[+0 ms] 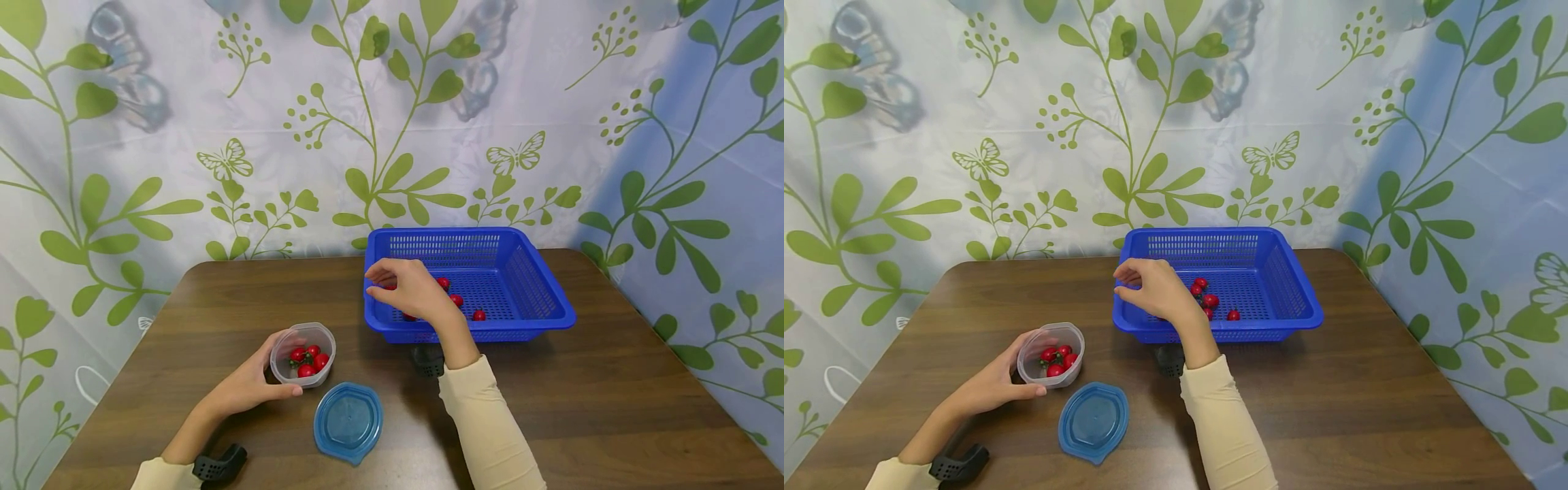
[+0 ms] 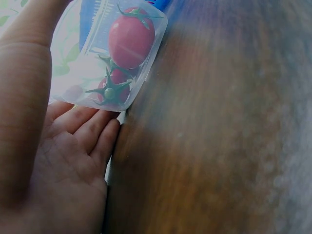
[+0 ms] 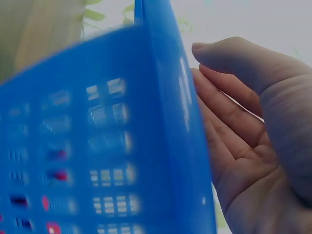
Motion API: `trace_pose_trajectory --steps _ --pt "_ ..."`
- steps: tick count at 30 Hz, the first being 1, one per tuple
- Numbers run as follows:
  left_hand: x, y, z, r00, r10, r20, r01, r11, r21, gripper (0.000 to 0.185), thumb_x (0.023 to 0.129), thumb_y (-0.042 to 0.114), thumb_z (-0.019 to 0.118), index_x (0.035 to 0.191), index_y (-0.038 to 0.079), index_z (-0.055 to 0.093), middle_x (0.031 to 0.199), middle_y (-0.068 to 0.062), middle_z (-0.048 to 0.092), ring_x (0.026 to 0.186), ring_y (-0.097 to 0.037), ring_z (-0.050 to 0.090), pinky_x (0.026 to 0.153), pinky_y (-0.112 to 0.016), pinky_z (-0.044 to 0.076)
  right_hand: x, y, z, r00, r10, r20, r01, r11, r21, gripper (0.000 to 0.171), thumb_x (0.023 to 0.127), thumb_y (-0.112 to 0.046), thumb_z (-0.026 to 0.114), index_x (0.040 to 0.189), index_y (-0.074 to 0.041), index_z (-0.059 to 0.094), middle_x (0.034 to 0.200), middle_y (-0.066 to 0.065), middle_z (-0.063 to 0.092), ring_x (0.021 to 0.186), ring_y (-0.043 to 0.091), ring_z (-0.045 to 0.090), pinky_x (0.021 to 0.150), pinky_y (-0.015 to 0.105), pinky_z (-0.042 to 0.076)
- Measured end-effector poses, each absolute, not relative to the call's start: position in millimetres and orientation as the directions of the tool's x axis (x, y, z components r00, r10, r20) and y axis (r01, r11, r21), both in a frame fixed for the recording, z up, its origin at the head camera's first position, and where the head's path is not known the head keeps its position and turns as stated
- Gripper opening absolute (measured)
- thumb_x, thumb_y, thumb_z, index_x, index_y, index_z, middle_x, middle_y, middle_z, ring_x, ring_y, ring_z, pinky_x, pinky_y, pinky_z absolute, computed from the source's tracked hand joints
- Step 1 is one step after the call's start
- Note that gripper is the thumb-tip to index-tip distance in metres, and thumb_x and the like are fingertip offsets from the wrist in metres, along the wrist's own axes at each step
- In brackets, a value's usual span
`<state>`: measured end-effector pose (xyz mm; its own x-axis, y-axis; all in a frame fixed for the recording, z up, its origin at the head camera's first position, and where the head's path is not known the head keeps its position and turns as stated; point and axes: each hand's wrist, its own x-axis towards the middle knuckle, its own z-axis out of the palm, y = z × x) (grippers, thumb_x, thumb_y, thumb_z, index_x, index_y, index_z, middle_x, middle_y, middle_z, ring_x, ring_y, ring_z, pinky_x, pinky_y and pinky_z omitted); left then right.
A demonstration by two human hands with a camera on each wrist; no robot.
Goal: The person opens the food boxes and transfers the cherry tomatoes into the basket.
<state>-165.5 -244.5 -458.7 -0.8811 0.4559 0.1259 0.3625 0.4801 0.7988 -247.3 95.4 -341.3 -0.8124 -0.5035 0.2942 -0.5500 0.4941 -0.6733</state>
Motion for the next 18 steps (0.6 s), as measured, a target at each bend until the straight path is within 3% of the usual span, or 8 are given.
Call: trace_pose_trajectory --steps 5,8,18 --pt "-165.3 -244.1 -458.2 -0.887 0.447 0.115 0.346 0.479 0.807 0.09 0.085 0.027 0.086 0.157 0.022 0.032 0.152 -0.002 0.054 0.143 -0.028 0.046 0.114 -0.018 0.029 -242.2 77.0 -342.3 -0.79 -0.537 0.295 -0.582 0.506 -0.636 0.024 0.093 -0.015 0.078 0.115 -0.008 0.072 0.112 0.005 0.075 0.105 0.019 0.073 0.094 0.031 0.057" --pt "-165.4 -244.1 -457.6 -0.888 0.444 0.116 0.347 0.483 0.804 0.09 0.085 0.027 0.086 0.157 0.021 0.032 0.151 -0.002 0.054 0.142 -0.028 0.047 0.115 -0.022 0.031 -238.6 66.1 -342.2 -0.777 -0.567 0.274 -0.592 0.509 -0.624 0.026 0.094 -0.017 0.077 0.118 -0.007 0.072 0.115 0.007 0.075 0.107 0.021 0.072 0.096 0.034 0.056" --pt "-164.5 -243.3 -455.8 -0.891 0.444 0.097 0.335 0.496 0.801 0.092 0.085 0.028 0.085 0.157 0.02 0.03 0.152 -0.001 0.053 0.141 -0.026 0.048 0.116 -0.056 0.035 -223.9 30.2 -347.7 -0.697 -0.678 0.233 -0.666 0.492 -0.561 0.028 0.093 -0.016 0.078 0.119 -0.007 0.073 0.115 0.006 0.075 0.107 0.019 0.072 0.094 0.027 0.056"
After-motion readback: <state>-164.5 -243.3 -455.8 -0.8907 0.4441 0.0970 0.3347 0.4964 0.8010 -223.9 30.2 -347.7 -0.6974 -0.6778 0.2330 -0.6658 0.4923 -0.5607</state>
